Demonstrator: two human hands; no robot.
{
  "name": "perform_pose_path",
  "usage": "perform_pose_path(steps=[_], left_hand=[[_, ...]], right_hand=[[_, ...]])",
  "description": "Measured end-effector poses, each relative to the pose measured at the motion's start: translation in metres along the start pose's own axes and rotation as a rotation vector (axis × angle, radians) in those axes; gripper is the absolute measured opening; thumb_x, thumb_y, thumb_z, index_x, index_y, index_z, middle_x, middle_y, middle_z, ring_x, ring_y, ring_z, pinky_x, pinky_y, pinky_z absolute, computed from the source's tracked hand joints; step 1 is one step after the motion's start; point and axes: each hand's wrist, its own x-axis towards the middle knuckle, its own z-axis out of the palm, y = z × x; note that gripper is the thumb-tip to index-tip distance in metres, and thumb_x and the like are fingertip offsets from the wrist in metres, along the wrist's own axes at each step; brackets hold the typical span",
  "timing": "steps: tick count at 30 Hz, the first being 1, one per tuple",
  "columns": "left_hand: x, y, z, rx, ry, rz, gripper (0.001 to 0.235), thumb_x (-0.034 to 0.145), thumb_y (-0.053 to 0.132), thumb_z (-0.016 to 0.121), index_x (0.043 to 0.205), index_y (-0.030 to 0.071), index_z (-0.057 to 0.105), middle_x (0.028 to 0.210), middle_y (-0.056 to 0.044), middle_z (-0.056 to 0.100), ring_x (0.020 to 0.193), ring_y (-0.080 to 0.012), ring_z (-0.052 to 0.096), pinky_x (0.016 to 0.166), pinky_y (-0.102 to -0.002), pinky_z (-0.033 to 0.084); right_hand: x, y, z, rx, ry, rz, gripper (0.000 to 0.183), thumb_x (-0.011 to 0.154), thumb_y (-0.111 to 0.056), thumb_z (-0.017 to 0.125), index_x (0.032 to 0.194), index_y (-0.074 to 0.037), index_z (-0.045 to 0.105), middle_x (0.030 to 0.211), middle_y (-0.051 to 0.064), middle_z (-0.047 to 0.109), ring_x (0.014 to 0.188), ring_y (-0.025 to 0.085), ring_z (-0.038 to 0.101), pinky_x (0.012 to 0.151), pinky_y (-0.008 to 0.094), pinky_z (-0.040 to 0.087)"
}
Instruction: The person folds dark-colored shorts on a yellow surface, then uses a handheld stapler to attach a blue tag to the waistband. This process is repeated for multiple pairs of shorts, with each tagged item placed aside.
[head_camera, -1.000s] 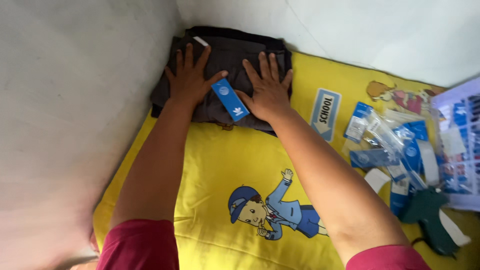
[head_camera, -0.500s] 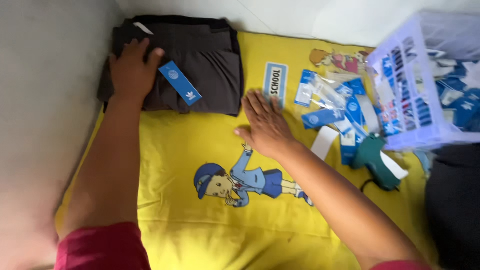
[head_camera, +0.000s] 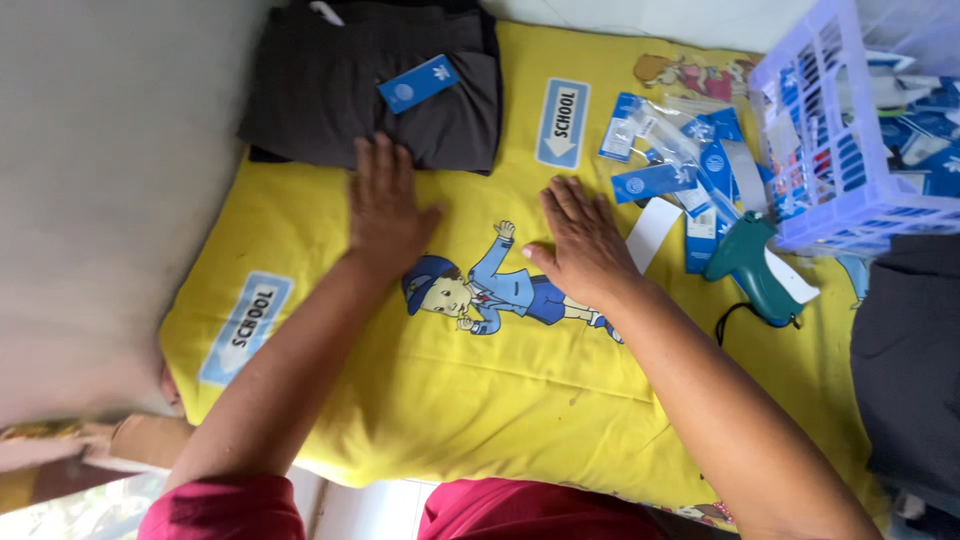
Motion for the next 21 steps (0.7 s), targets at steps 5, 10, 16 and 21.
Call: perform_pose_path(steps=[5,10,16,21], left_hand=[[-0.032,0.036,-0.025,0.011,-0.392,-0.059,0.092,0.097,0.073,0.028,0.163,0.012,0.016,0.17,-0.017,0.009,0.157,-0.0338,0.007,0.122,-0.064,0.005],[-0.046,0.068,-0.049,0.119,-0.515,-0.038,0.087,0.094,0.077,0.013,0.164,0.026,0.004,0.17,-0.017,0.003,0.156,-0.035,0.003,0.117,-0.073,0.001],[-0.055,0.084,-0.062,0.018,-0.589,-0.006,0.071,0.098,0.068,0.02,0.162,0.04,0.007,0.17,-0.019,0.0,0.155,-0.0435,-0.005,0.108,-0.083,-0.002],[-0.061,0.093,-0.058,-0.007,-0.606,0.037,0.075,0.095,0.07,0.022,0.162,0.04,0.007,0.17,-0.019,-0.003,0.154,-0.0473,-0.007,0.105,-0.086,-0.004]], right_hand=[[0.0,0.002,0.002,0.049,-0.019,0.006,0.081,0.097,-0.055,0.046,0.156,-0.002,0.031,0.166,0.019,0.022,0.155,0.036,0.017,0.121,0.061,0.015],[-0.002,-0.005,-0.002,0.055,-0.016,0.017,0.079,0.098,-0.053,0.046,0.156,-0.002,0.03,0.166,0.02,0.021,0.154,0.036,0.017,0.122,0.061,0.014],[-0.001,-0.011,0.0,0.025,-0.034,0.052,0.077,0.099,-0.053,0.04,0.159,-0.006,0.026,0.167,0.019,0.016,0.155,0.037,0.012,0.121,0.063,0.011],[-0.01,-0.022,-0.008,-0.016,-0.08,0.088,0.068,0.099,-0.049,0.04,0.159,-0.017,0.03,0.167,0.017,0.016,0.155,0.038,0.012,0.119,0.067,0.012]])
